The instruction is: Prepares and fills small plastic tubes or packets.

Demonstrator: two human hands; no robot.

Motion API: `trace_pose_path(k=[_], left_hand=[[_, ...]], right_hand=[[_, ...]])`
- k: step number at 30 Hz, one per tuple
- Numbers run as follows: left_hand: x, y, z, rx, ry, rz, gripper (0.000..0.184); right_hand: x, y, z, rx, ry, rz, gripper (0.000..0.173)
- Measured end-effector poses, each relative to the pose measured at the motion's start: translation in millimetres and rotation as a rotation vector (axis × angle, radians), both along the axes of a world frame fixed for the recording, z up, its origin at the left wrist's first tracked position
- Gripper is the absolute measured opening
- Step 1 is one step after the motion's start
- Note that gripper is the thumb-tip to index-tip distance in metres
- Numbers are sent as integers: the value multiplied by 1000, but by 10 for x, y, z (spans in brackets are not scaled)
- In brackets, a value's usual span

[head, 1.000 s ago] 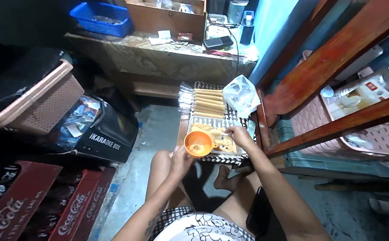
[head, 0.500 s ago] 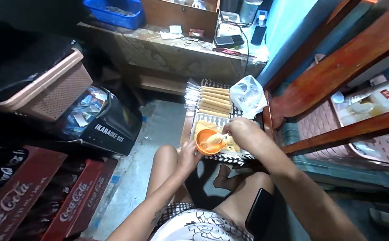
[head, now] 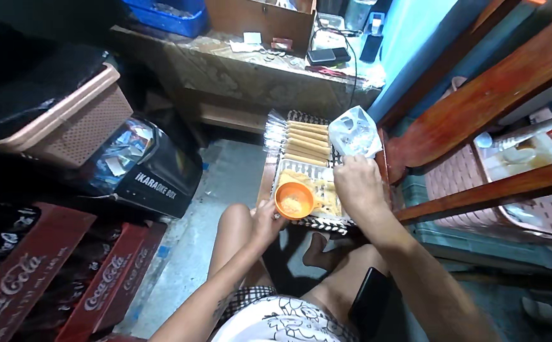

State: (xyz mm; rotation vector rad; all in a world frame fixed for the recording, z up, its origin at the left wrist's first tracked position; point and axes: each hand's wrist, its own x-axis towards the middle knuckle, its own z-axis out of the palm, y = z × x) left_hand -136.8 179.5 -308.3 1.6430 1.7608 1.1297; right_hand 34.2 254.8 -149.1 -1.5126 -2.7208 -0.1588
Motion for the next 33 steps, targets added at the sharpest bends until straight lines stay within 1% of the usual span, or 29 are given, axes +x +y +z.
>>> trace_pose_path(k=[2, 5, 7, 9, 11, 14, 16, 22, 24, 30, 33], left_hand=[[-12, -15, 19, 13, -10, 20, 14], [-58, -20, 5, 14, -6, 36, 15], [-74, -33, 2, 9, -4, 47, 15], [-85, -33, -13, 6, 3, 50, 14], [-88, -27, -24, 10, 8, 46, 14], [-87, -30, 22, -5, 5, 44, 17], [-89, -43, 54, -50, -4, 47, 20], [-69, -40, 30, -45, 4, 42, 18], [-55, -32, 22, -31, -1, 30, 16], [-20, -9, 15, -41, 7, 10, 15], [-7, -11, 11, -10, 18, 3, 15]], right_hand=[[98, 266, -281, -189, -48, -166, 17], [223, 427, -685, -376, -64, -273, 20], [274, 437, -921, -434, 2, -276, 18], [261, 418, -1087, -490, 118, -263, 18], [204, 413, -1188, -571, 213, -248, 21], [151, 436, -1266, -648, 281, -228, 25], [181, 451, -1243, -675, 308, -243, 25], [410, 555, -1008, -672, 307, -253, 26], [495, 581, -930, -639, 330, -242, 24], [572, 494, -317, -593, 381, -231, 23], [481, 345, -32, -569, 399, -146, 22]])
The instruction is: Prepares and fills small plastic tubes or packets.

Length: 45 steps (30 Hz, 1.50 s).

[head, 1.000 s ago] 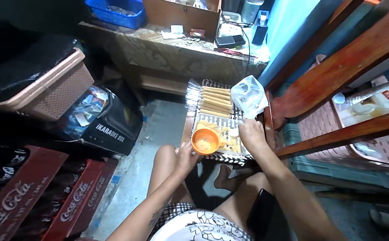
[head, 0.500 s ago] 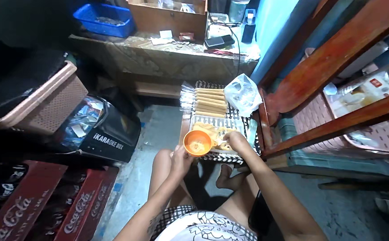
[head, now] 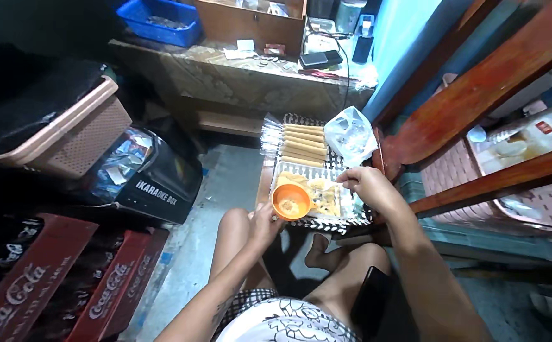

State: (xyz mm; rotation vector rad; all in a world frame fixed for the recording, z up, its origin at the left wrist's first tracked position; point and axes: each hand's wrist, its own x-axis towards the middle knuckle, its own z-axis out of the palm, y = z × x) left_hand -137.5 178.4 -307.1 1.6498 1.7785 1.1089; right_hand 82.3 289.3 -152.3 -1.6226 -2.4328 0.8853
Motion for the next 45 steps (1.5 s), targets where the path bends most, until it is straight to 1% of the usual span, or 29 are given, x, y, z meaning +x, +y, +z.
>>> trace_pose_path(k=[3, 6, 8, 10, 12, 14, 16, 18, 20, 23, 24, 25, 26, 28, 31, 33, 35, 37, 41, 43, 45], left_hand=[[28, -2, 7, 15, -3, -4, 14], [35, 1, -2, 15, -4, -9, 15], [34, 2, -10, 9, -1, -15, 15], [43, 3, -13, 4, 6, -10, 14], [59, -6, 8, 4, 18, 0, 14], [63, -12, 8, 12, 15, 5, 15], [52, -19, -13, 17, 3, -1, 15], [43, -28, -16, 22, -10, -12, 15], [44, -34, -9, 30, -12, -18, 15], [49, -30, 28, 53, -3, -32, 15], [53, -27, 61, 58, 0, -35, 15], [58, -22, 103, 61, 5, -34, 15], [68, -16, 151, 59, -4, -31, 14], [87, -6, 226, 34, -23, -36, 14], [122, 27, 281, 64, -41, -64, 15], [147, 31, 333, 96, -53, -85, 15], [163, 26, 412, 95, -85, -109, 15], [180, 12, 568, 56, -140, -131, 17], [224, 34, 1060, -9, -283, -199, 18], [242, 78, 1342, 28, -308, -239, 17], [257, 158, 1606, 95, -289, -280, 13]], right_hand=[[-145, -283, 49, 210, 26, 160, 19], [-396, -515, -6, 377, -96, 245, 16], [-562, -676, -1, 446, -218, 301, 11], [-649, -809, -49, 622, -280, 395, 7], [-665, -886, -119, 844, -281, 456, 8], [-621, -914, -112, 940, -251, 441, 8], [-513, -862, -71, 886, -181, 328, 8], [-368, -704, -98, 749, -179, 160, 11], [-218, -480, -293, 565, -220, 20, 14], [-47, -212, -733, 261, -267, -71, 20], [-6, -178, -835, 208, -260, -90, 22], [24, -174, -895, 203, -220, -109, 27], [42, -194, -909, 242, -154, -120, 32], [43, -270, -846, 385, -30, -113, 39], [1, -343, -679, 560, 68, -94, 45], [3, -361, -617, 605, 109, -84, 45], [28, -370, -579, 598, 153, -93, 43], [64, -367, -547, 574, 209, -106, 39], [159, -317, -460, 503, 317, -163, 38], [214, -297, -393, 461, 367, -215, 34], [259, -267, -331, 433, 445, -277, 32]])
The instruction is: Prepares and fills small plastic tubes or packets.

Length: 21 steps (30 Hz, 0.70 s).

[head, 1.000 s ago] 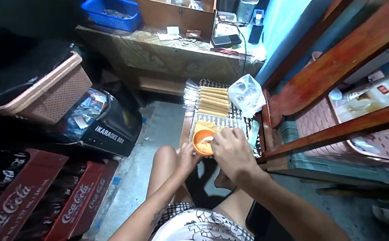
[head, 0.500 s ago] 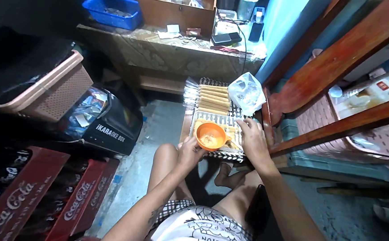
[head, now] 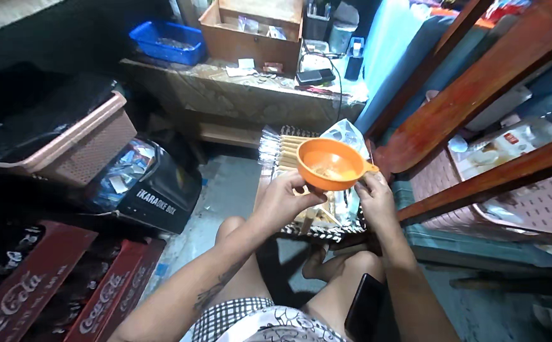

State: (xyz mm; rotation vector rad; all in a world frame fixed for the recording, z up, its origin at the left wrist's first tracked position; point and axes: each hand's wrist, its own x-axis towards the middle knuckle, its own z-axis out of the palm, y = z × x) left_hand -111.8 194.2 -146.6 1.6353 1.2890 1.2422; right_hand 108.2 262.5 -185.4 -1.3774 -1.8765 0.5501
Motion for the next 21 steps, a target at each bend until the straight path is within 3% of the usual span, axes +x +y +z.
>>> trace_pose_path(k=[4, 9, 13, 21], left_hand=[[31, 274, 310, 137, 52, -35, 9], [116, 518, 432, 68, 17, -10, 7], [169, 709, 373, 126, 61, 35, 15], [234, 970, 220, 104, 127, 43, 14]], right_hand=[[28, -118, 348, 104, 135, -52, 41], [-152, -473, 905, 685, 9, -71, 49], [-343, -474, 1022, 590, -202, 14, 51], [-395, -331, 827, 577, -266, -91, 56]])
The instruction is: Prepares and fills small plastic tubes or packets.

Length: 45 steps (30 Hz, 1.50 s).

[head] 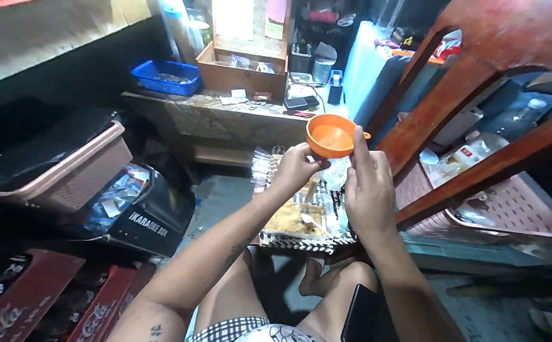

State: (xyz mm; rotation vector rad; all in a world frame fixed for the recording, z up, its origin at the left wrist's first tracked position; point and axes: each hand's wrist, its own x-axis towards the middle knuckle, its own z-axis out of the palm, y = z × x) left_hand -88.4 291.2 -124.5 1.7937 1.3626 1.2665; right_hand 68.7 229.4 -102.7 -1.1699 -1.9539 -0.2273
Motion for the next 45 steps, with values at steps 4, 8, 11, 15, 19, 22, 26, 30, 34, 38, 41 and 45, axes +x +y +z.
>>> trace_pose_path(k=[4, 8, 11, 15, 19, 22, 26, 30, 34, 38, 41, 45], left_hand=[[-5, 19, -125, -18, 12, 15, 16], [16, 9, -168, -27, 15, 36, 17], [25, 29, -218, 41, 2, 45, 17], [49, 25, -268, 96, -26, 78, 23], [85, 46, -267, 87, -73, 84, 24], [97, 56, -265, 72, -81, 79, 24], [125, 44, -282, 87, -79, 93, 22], [139, 15, -264, 115, -74, 111, 18], [116, 29, -267, 87, -81, 105, 24], [61, 22, -250, 86, -22, 74, 19], [26, 26, -196, 57, 20, 50, 17], [-9, 82, -192, 30, 26, 1, 17]], right_hand=[[58, 10, -28, -42, -5, -35, 59], [72, 41, -51, -69, -49, -29, 61], [72, 31, -62, -33, -17, -43, 62], [47, 32, -136, -44, -25, -13, 67], [61, 63, -178, -2, -31, -27, 65], [60, 52, -184, 17, -14, -38, 66], [66, 54, -211, -9, -34, -34, 62], [86, 67, -257, 27, -21, -40, 61], [63, 65, -281, 18, -19, -53, 63], [43, 81, -227, -25, -12, -38, 62], [38, 110, -167, -50, -38, -25, 60], [12, 147, -124, -25, -24, -24, 58]])
